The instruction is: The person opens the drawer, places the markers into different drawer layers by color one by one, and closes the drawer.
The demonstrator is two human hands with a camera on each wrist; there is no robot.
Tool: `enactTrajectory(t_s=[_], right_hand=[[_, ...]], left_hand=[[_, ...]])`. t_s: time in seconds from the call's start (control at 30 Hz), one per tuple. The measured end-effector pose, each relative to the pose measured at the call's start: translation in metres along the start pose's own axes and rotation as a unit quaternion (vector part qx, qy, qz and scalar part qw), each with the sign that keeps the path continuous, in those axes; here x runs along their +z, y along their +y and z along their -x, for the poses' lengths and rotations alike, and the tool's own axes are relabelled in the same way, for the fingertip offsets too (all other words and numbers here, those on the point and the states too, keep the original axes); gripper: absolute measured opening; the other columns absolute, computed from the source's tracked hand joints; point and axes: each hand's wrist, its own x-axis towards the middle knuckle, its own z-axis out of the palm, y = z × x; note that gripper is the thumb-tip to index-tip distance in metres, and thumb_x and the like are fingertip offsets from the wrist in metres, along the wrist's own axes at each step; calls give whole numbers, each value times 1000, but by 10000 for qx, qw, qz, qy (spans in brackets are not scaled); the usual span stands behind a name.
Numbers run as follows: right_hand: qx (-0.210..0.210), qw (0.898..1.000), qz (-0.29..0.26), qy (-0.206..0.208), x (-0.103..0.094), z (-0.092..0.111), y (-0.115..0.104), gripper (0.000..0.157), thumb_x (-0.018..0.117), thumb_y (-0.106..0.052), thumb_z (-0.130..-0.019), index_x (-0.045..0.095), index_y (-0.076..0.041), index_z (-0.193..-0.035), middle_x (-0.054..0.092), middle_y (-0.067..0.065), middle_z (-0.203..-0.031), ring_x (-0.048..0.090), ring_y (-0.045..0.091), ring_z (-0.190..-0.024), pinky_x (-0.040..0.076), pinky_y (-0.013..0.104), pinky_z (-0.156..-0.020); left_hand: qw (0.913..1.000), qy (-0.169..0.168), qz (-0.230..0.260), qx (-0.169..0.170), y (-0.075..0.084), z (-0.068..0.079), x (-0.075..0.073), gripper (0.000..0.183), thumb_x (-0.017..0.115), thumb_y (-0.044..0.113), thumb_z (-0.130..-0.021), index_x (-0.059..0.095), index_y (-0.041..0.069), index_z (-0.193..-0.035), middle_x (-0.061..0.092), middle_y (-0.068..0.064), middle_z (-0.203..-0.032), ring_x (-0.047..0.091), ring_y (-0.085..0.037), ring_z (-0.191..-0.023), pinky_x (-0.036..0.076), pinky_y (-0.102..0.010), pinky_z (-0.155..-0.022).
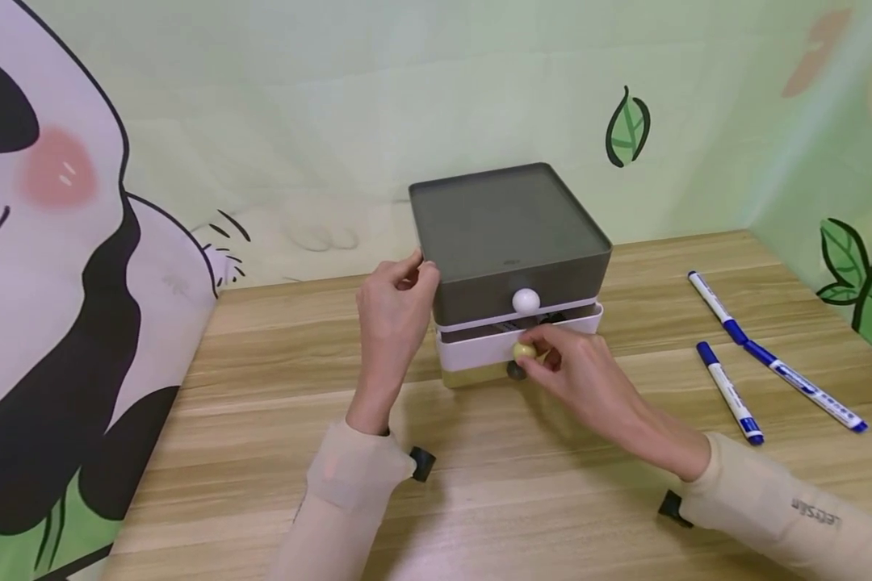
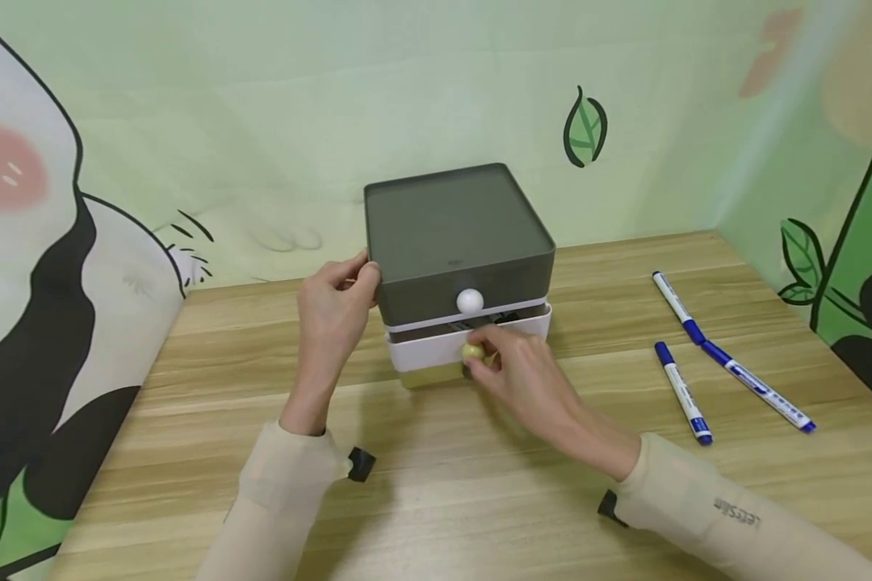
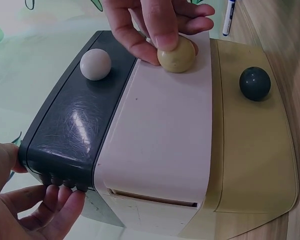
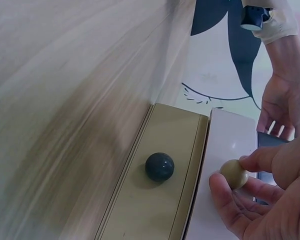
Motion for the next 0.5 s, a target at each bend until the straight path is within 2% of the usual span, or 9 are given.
enactTrajectory(t_s=[0.5], right_hand=[[-144, 9999, -69, 36, 3, -6, 4, 16, 75, -1, -92, 73, 3, -107, 76, 12, -91, 68, 14, -69, 58, 26, -61]], left_hand=[[10000, 4, -25, 1, 1, 1, 0, 33, 66, 23, -90, 79, 10, -118, 73, -9, -92, 70, -21, -85, 54, -39, -75]])
